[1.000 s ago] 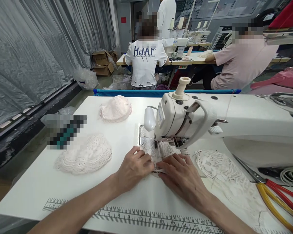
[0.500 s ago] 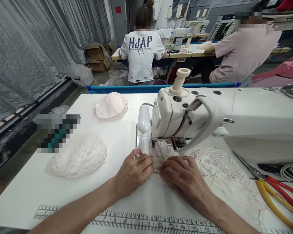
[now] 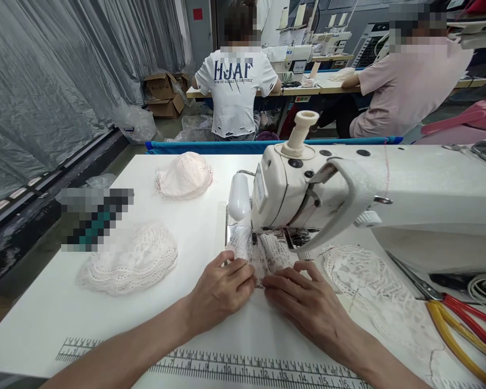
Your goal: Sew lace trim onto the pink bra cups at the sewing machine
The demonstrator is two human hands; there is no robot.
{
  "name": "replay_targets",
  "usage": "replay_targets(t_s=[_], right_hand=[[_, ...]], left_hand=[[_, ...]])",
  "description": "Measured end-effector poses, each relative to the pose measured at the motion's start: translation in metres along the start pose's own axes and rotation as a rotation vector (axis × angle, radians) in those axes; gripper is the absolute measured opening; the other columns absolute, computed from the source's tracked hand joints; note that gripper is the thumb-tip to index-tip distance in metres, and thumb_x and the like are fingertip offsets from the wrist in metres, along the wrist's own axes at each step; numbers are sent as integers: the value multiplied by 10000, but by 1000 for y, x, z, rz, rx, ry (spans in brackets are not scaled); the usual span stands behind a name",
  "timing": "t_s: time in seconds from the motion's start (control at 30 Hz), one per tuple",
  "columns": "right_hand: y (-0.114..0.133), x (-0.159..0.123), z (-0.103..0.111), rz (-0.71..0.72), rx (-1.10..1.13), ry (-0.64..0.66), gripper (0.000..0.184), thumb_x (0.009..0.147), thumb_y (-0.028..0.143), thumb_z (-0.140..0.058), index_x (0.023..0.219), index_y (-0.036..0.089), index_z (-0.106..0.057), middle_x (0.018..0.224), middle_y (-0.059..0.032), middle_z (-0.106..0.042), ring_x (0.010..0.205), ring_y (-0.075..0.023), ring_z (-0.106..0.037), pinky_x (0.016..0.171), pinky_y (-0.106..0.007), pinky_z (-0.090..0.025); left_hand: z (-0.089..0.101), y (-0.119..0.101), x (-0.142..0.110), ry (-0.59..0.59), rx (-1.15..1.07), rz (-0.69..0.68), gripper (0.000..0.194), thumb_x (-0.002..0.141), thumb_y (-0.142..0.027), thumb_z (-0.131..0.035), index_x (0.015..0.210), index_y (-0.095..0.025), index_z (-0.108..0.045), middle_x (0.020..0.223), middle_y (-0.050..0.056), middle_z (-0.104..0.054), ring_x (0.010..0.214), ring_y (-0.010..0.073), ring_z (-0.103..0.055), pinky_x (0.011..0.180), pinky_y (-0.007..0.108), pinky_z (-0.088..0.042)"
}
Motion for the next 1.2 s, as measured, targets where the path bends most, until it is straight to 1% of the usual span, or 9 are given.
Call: replay_targets(t_s=[0.27,0.43,0.63,0.73,0.93,1.07,1.2], right_hand=[[-2,-2,-2,-1,31,9,214,932,69,-416,866,153,-600,1007,-42,-681,872,-167,-576,796,-372,-339],[-1,-3,-3,2,13,15,218,931,74,-417,867,166,-604,1000,-37,-685,872,-165,-573,790,-369,-338],[2,0,0,16,-10,37,228,931,74,-407,887,174,-607,994,-44,-681,873,-170,-574,792,-379,-342],[3,0,0,26,-2,43,242,942,89,-393,888,181,-610,992,-47,-681,870,-168,-569,796,-383,-338],[5,-1,-1,36,29,58,211,929,83,-422,906,183,-606,1048,-44,-674,875,-173,-562,797,-388,-330],[4,-1,-2,31,29,44,214,927,84,-423,882,186,-605,1029,-40,-682,853,-169,-562,791,-385,-329],[4,-3,-4,22,35,39,195,917,84,-444,875,185,-605,1021,-29,-681,856,-165,-558,801,-382,-322]], left_hand=[[1,-2,-2,-25,53,-7,131,829,-21,-531,807,-124,-608,849,24,-670,836,133,-608,792,322,-448],[3,-3,-1,-38,64,-15,123,827,-17,-534,812,-115,-607,820,26,-667,829,138,-613,784,323,-451],[4,-4,-2,10,87,-23,129,860,-74,-523,925,-148,-607,822,19,-658,834,141,-606,799,343,-444],[6,-4,-2,17,81,-29,122,864,-82,-522,909,-154,-609,831,22,-654,839,145,-603,792,347,-441],[7,-4,-2,27,59,-32,133,860,-63,-513,879,-148,-613,824,28,-647,845,151,-600,790,354,-442],[6,-4,-4,31,62,-29,144,855,-53,-513,893,-152,-611,826,22,-643,847,148,-597,807,358,-441],[4,-4,-5,62,73,-27,141,851,-52,-516,913,-143,-603,828,20,-634,839,147,-589,814,359,-437]])
Point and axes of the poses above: each hand's wrist, its own x-axis towards the middle knuckle, its own z-axis out of the back of the hand, y = z × x, the point moved 5 cm from there along x, towards the middle knuckle
